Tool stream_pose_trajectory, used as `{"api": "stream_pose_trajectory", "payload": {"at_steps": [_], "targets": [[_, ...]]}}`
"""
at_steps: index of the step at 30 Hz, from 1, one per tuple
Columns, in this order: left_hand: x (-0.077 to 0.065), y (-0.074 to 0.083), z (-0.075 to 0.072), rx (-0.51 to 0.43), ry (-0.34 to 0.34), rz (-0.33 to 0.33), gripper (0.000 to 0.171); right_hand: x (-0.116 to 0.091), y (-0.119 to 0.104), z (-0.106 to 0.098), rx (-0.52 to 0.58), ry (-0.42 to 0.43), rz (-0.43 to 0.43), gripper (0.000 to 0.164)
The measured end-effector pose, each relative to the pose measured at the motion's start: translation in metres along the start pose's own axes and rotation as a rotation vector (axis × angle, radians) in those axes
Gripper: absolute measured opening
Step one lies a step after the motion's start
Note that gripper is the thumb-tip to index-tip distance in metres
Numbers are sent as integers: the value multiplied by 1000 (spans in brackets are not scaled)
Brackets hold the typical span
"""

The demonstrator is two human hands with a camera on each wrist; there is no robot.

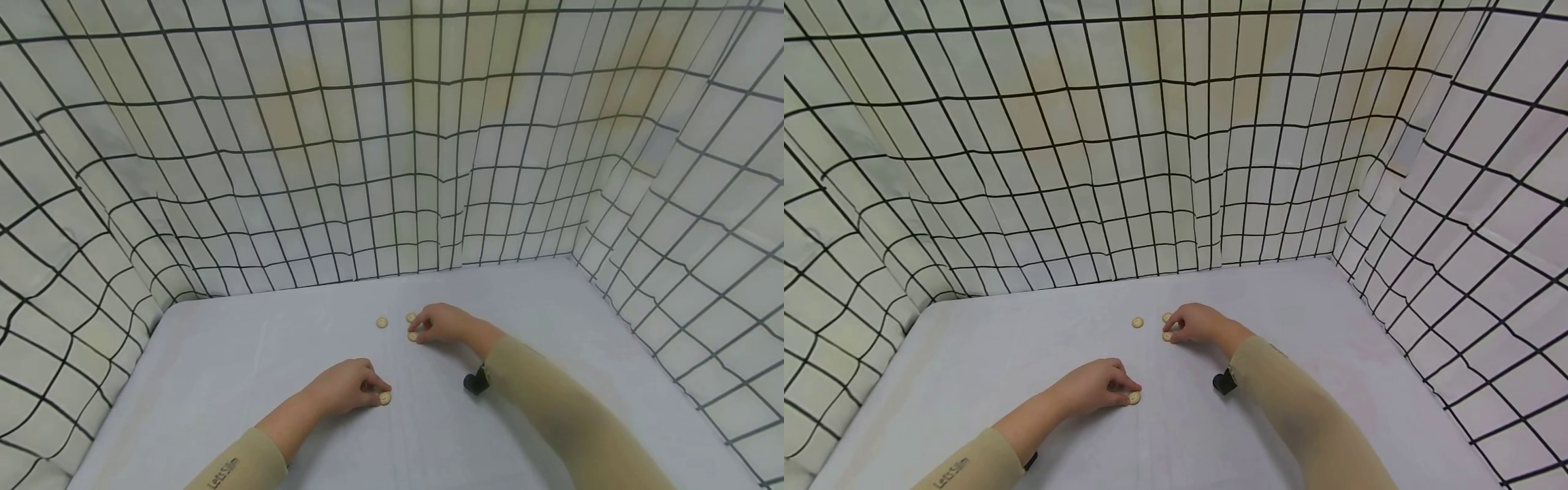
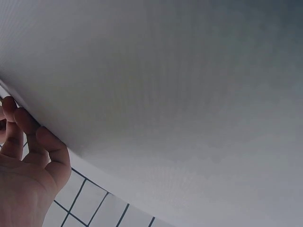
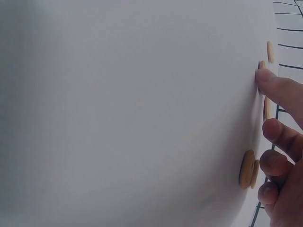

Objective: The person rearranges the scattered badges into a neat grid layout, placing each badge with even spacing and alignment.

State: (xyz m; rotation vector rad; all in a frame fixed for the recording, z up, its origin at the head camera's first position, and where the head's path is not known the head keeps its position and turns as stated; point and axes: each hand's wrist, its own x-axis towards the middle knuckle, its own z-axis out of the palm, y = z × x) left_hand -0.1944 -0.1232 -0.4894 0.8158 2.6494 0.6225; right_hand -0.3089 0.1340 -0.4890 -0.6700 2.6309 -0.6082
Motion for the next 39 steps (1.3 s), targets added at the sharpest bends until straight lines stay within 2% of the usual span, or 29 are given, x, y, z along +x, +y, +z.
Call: {"api": "stream_pose_trajectory", "payload": {"at_steps": [14,20,28,39], "targets": [[0,1,0,10,6,1,21,-1,4,-3,1,17,5,25],[-1,3,-2,5,-6,-9,21,-6,9,-10,63,39,26,28],[-1,5,-2,6,-2,-15,21,-10,22,-14,107,36,61,28],[-2,6,-2,2,5,-15,21,-27,40,-25,115,49,73,29]]}}
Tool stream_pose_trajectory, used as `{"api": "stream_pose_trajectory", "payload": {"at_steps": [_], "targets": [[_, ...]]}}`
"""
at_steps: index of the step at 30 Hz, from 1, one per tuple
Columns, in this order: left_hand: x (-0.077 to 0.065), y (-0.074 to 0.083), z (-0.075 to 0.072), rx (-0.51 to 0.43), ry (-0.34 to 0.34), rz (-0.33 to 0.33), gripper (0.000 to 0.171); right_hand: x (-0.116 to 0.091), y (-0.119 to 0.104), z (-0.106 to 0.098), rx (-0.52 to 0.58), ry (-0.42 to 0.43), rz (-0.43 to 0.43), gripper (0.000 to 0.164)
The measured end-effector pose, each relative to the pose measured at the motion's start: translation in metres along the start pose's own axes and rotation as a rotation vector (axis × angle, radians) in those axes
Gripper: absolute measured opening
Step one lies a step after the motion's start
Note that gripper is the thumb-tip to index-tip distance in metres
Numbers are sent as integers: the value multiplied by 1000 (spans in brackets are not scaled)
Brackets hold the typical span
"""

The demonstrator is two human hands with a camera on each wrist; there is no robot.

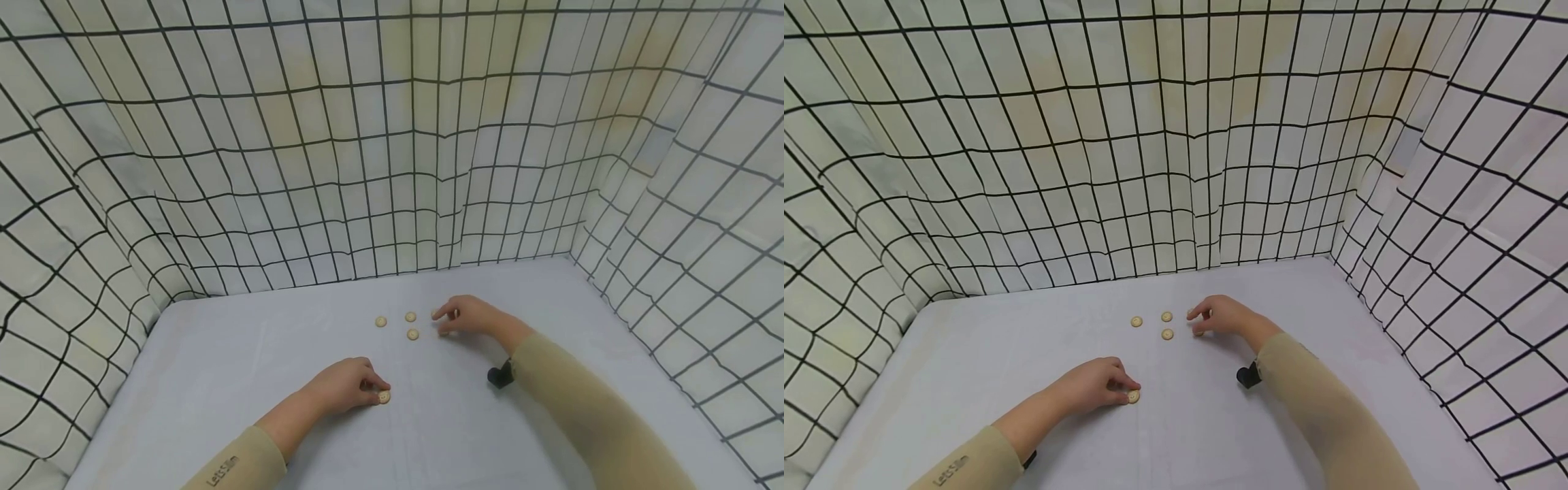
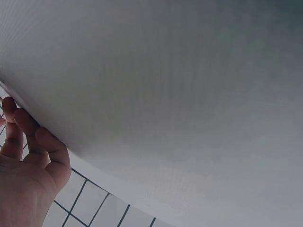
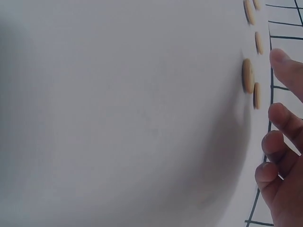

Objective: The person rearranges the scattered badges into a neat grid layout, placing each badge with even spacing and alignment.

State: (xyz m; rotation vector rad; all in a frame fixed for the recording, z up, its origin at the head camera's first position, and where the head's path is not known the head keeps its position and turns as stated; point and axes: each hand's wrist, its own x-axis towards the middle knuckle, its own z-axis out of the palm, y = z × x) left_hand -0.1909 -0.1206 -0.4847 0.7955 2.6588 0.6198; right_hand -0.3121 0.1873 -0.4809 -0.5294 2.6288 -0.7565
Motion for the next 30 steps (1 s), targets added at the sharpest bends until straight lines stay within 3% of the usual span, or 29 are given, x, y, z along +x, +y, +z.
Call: {"api": "stream_pose_trajectory", "payload": {"at_steps": [30], "targets": [[1,-2,-2,-51,-24,0,29,-4,14,5,31,-5,15,28]]}}
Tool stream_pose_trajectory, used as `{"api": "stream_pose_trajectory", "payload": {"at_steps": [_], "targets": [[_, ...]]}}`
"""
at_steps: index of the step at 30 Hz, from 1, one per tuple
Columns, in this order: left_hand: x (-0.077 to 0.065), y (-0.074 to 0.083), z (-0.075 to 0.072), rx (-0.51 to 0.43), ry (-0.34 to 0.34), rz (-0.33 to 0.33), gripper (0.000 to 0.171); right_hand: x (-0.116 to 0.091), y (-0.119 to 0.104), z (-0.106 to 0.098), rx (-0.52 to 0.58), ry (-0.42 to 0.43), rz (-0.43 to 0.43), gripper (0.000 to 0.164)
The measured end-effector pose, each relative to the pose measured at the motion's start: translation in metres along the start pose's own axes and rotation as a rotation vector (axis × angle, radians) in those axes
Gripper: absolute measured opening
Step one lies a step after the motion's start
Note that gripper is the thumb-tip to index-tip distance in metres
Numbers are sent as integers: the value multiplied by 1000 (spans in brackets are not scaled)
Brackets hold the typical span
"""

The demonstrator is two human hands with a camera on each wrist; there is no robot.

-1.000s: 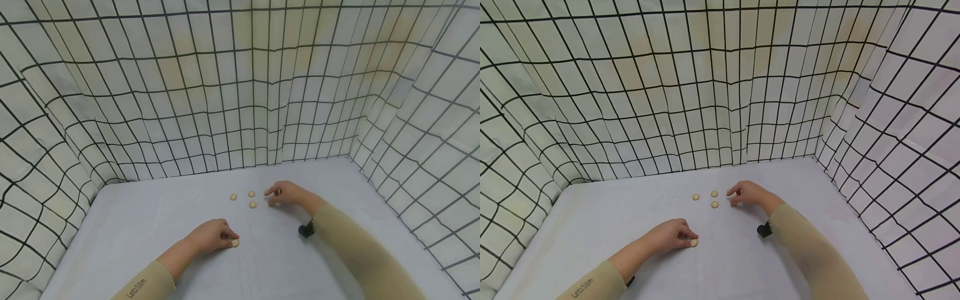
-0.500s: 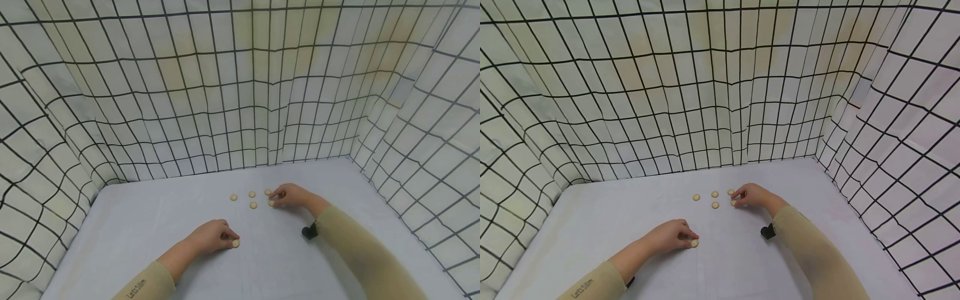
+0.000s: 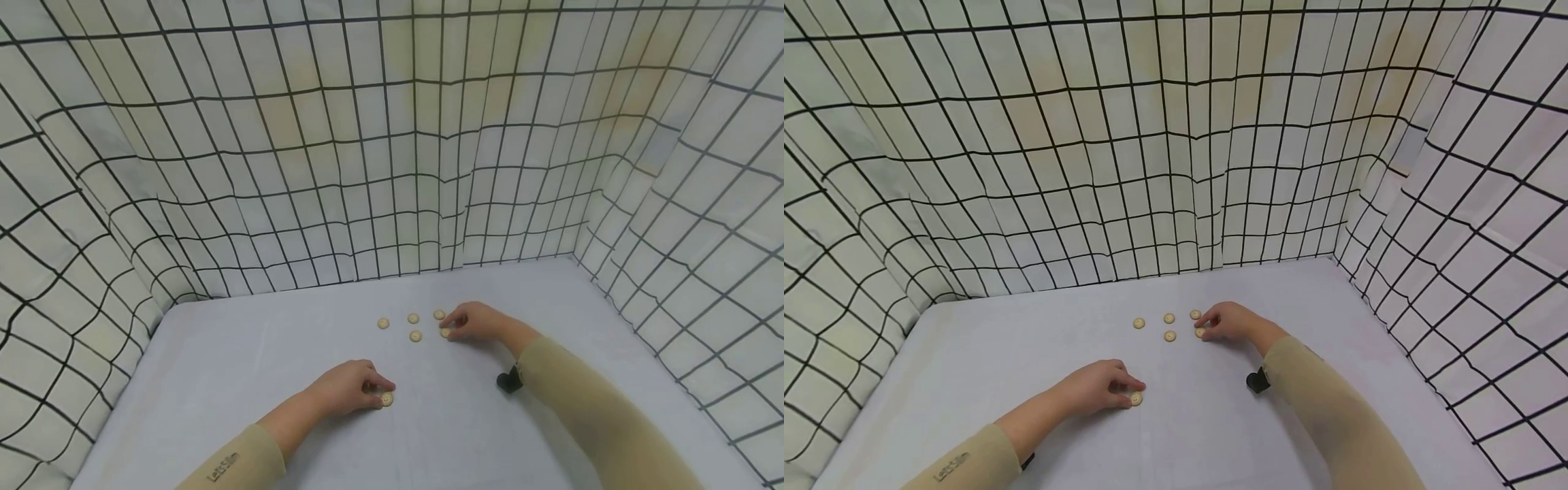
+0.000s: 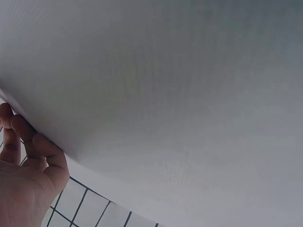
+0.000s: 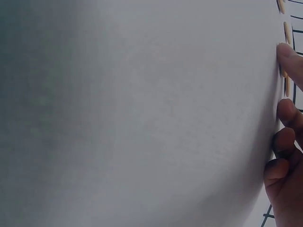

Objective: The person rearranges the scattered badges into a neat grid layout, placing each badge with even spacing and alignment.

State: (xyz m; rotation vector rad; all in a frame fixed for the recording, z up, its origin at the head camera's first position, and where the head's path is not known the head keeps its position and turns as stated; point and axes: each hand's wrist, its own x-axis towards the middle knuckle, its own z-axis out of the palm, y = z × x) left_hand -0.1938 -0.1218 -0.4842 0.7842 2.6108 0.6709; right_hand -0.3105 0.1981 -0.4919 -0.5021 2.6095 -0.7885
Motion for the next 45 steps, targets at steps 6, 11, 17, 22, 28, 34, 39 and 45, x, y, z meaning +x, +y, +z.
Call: {"api": "stream_pose_trajectory", "payload": {"at_steps": [6,11,17,22,28,34,39,45], "targets": [[1,-1,2,29,6,-5,26,1,4,2,5,5,9,27],[1,-3,2,62,-3,13,25,3,6,4,2,2,6,28],[0,-3,-1,102,-30,39,28,4,5,5,11,-3,12,27],[0,-2,-2,132,-36,59,28,5,4,3,12,-8,12,26],[0,-3,-1,170,-23,118,25,4,3,2,12,-10,3,26],[-1,-1,-3,169,-10,142,23,2,2,2,0,-5,-1,27],[0,-2,-3,165,2,157,21,1,1,1,8,-4,1,27],[2,-4,0,195,15,195,19,0,1,0,4,-5,-9,28]]}}
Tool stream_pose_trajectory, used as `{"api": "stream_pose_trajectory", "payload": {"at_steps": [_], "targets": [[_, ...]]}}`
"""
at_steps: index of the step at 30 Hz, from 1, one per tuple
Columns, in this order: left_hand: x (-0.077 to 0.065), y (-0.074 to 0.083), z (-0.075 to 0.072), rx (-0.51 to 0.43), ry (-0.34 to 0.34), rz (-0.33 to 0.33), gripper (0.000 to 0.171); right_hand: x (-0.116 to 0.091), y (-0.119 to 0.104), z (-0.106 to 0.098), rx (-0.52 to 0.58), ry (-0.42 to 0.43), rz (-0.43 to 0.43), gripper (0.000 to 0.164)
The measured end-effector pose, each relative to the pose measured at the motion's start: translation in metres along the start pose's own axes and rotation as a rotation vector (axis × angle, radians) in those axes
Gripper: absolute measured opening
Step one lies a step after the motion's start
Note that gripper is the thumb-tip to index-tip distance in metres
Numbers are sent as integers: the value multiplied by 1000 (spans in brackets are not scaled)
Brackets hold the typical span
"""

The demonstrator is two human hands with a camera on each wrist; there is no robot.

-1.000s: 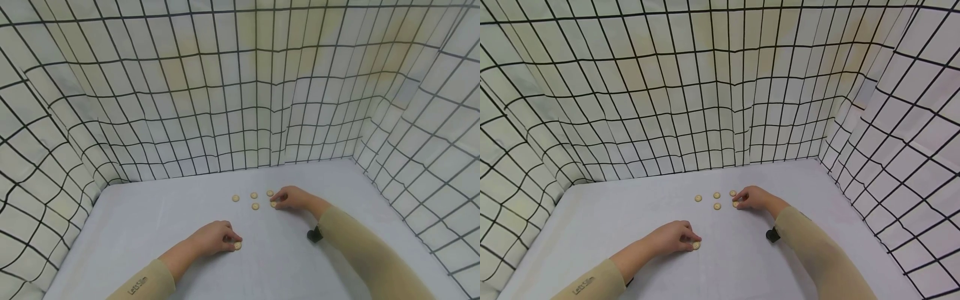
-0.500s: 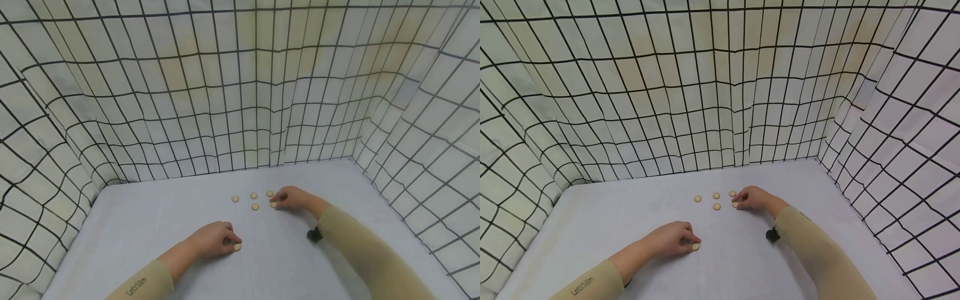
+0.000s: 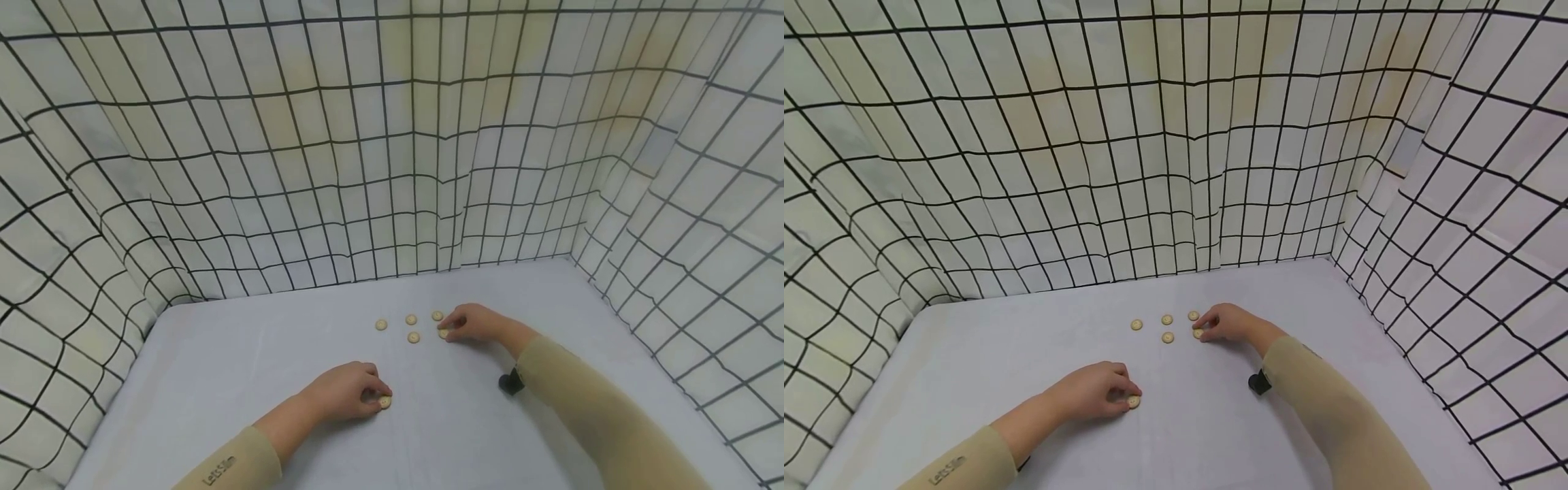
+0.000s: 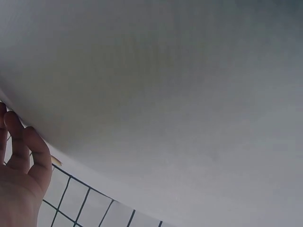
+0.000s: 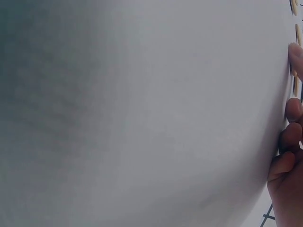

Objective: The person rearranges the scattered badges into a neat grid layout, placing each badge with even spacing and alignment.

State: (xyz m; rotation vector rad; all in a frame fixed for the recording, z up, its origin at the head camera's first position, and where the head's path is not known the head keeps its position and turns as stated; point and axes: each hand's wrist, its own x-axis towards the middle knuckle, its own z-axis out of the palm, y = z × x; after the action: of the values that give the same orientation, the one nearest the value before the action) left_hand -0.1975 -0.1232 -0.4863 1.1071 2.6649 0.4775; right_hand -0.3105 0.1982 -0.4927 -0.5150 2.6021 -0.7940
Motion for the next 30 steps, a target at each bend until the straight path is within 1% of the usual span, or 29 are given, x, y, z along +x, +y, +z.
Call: {"api": "stream_pose_trajectory", "payload": {"at_steps": [4,7,13,18,21,26,30], "targets": [[0,0,1,36,20,30,18,0,-2,0,2,2,1,28],[-1,0,1,45,20,32,20,0,-3,0,-2,4,3,28],[-2,0,1,19,-9,9,25,0,-3,1,-9,7,20,28],[-1,2,1,18,3,23,22,1,-1,2,-7,15,40,27],[-1,3,1,4,11,20,20,1,-1,2,-4,12,44,27],[-3,4,1,-45,9,-5,18,2,0,2,-2,9,38,28],[-4,5,0,-65,15,-27,18,2,1,3,0,8,27,27]]}}
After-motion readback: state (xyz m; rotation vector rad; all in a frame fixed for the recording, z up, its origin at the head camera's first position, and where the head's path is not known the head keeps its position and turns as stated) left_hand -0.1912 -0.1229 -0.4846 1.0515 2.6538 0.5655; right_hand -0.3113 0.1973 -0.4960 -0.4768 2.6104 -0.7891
